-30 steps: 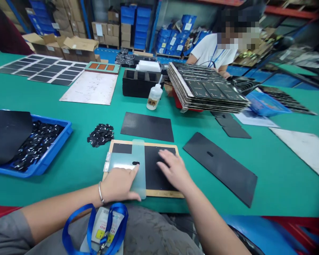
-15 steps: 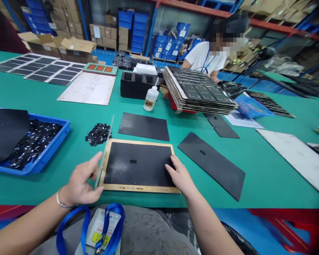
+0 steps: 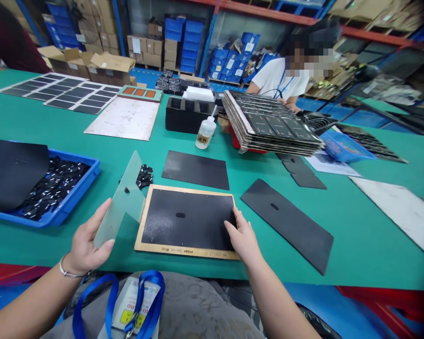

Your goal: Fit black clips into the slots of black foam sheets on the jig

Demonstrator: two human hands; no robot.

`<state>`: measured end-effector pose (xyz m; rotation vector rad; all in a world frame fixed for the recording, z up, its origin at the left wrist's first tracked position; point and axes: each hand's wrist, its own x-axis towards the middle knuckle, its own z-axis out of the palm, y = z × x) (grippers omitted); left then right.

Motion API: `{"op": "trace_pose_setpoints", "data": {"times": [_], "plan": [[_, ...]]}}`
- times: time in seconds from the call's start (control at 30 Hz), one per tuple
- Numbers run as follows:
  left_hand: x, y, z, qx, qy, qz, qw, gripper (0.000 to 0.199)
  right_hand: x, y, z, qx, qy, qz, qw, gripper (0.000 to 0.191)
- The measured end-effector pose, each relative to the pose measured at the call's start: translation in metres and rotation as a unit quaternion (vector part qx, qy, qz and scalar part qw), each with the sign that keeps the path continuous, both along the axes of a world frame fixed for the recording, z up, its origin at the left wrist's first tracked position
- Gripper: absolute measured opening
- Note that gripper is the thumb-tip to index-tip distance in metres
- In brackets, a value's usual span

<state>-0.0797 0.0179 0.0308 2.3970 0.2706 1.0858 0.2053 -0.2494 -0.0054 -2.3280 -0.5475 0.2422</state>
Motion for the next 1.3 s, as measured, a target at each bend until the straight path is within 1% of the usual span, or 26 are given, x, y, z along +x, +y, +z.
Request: {"op": "trace_pose_setpoints", "data": {"times": [0.07,0.13,0.17,0.2,0.27,0.4,0.57,0.7,0.83,0.93,1.03,1.1,1.17,1.23,1.3], "plan": [[0.002,0.000,0.001,0.002,0.001,-0.008,1.000,0.067,-0.002,-0.003,-0.003,0.092,-0.001,-0.013,0.996,0.055],[0.003,0.000,0.002,0.006,0.000,-0.017,1.000,0.067,-0.002,-0.006,-0.005,0.178,-0.001,-0.030,0.984,0.054],[0.004,0.000,0.002,0.008,-0.001,-0.020,1.000,0.067,-0.001,-0.007,-0.005,0.201,-0.004,-0.035,0.979,0.055],[0.004,-0.001,0.002,0.010,-0.002,-0.023,1.000,0.066,-0.001,-0.007,-0.005,0.206,-0.010,-0.037,0.978,0.055],[0.006,-0.001,0.002,0.012,-0.001,-0.027,1.000,0.066,0.000,-0.007,-0.004,0.172,-0.024,-0.034,0.984,0.055],[0.008,-0.002,0.003,0.015,0.002,-0.029,0.999,0.066,-0.003,-0.005,-0.002,0.065,-0.031,-0.017,0.997,0.056],[0.009,-0.004,0.006,0.020,0.007,-0.038,0.999,0.066,-0.009,-0.001,-0.004,-0.020,-0.060,0.006,0.998,0.054],[0.011,-0.005,0.008,0.011,0.012,-0.051,0.999,0.066,-0.013,-0.001,-0.006,-0.074,-0.104,0.041,0.991,0.051],[0.015,-0.007,0.009,0.001,0.005,-0.070,0.998,0.067,-0.017,0.000,-0.010,-0.120,-0.163,0.083,0.976,0.050],[0.016,-0.007,0.008,-0.003,0.004,-0.074,0.997,0.067,-0.018,0.002,-0.011,-0.167,-0.189,0.093,0.963,0.050],[0.016,-0.007,0.007,0.000,0.001,-0.065,0.998,0.066,-0.019,0.004,-0.011,-0.208,-0.191,0.092,0.955,0.051],[0.015,-0.007,0.006,0.004,0.002,-0.063,0.998,0.066,-0.021,0.004,-0.010,-0.218,-0.185,0.092,0.954,0.052],[0.015,-0.006,0.006,0.006,0.001,-0.059,0.998,0.066,-0.022,0.003,-0.010,-0.202,-0.183,0.093,0.958,0.052],[0.015,-0.006,0.006,0.007,0.002,-0.059,0.998,0.067,-0.022,0.001,-0.008,-0.142,-0.181,0.095,0.968,0.050],[0.015,-0.006,0.007,0.004,0.005,-0.067,0.998,0.067,-0.017,-0.001,-0.006,-0.061,-0.161,0.066,0.983,0.050]]}}
